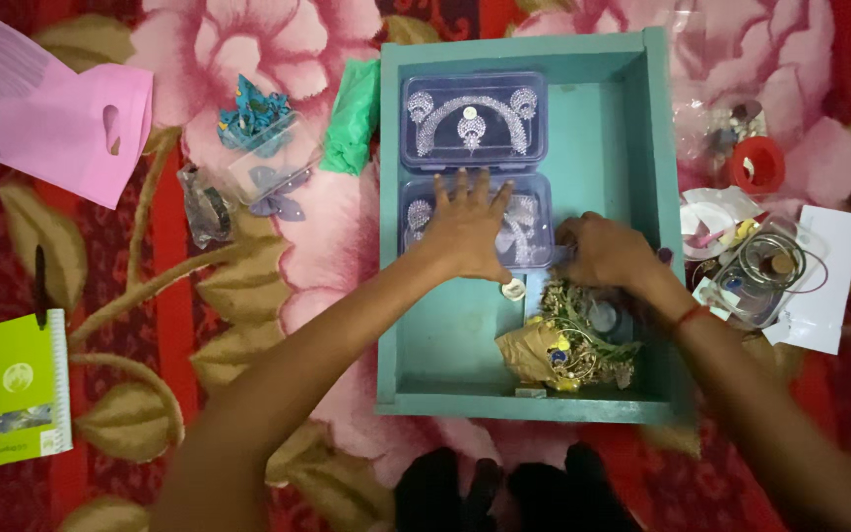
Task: The person organizes various jewelry items, including necklaces, bangles, and hair accessories, into a teal drawer with compartments. They place items into plastic containers and arrange them neatly within the drawer.
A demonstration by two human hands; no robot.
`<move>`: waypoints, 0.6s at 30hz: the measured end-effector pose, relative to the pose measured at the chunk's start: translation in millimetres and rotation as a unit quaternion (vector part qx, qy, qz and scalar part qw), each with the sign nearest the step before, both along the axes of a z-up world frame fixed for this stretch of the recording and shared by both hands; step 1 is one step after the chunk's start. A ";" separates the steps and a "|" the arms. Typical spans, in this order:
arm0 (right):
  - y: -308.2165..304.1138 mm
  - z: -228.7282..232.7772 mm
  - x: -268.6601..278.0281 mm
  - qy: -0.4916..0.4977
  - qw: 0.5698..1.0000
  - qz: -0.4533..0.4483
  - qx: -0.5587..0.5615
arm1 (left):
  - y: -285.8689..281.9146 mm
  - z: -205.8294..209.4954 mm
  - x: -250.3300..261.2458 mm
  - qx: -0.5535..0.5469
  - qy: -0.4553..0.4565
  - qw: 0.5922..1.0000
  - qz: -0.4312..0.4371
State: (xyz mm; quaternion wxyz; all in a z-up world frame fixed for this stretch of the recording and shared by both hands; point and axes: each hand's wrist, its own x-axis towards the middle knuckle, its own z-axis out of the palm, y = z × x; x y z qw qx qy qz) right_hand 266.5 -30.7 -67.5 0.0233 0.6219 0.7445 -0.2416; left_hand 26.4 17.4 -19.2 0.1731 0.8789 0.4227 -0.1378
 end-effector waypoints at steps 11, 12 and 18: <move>11.6 14.6 19.4 0.149 0.986 -0.031 -0.071 | 2.1 -5.4 -17.1 0.011 -0.148 0.988 0.040; 8.2 24.8 20.0 0.119 0.988 -0.039 -0.086 | 6.5 -4.4 -19.3 0.004 -0.169 0.985 0.041; -21.0 92.3 24.0 0.147 0.976 -0.094 -0.129 | 12.2 -1.7 -26.6 0.007 -0.217 0.976 0.031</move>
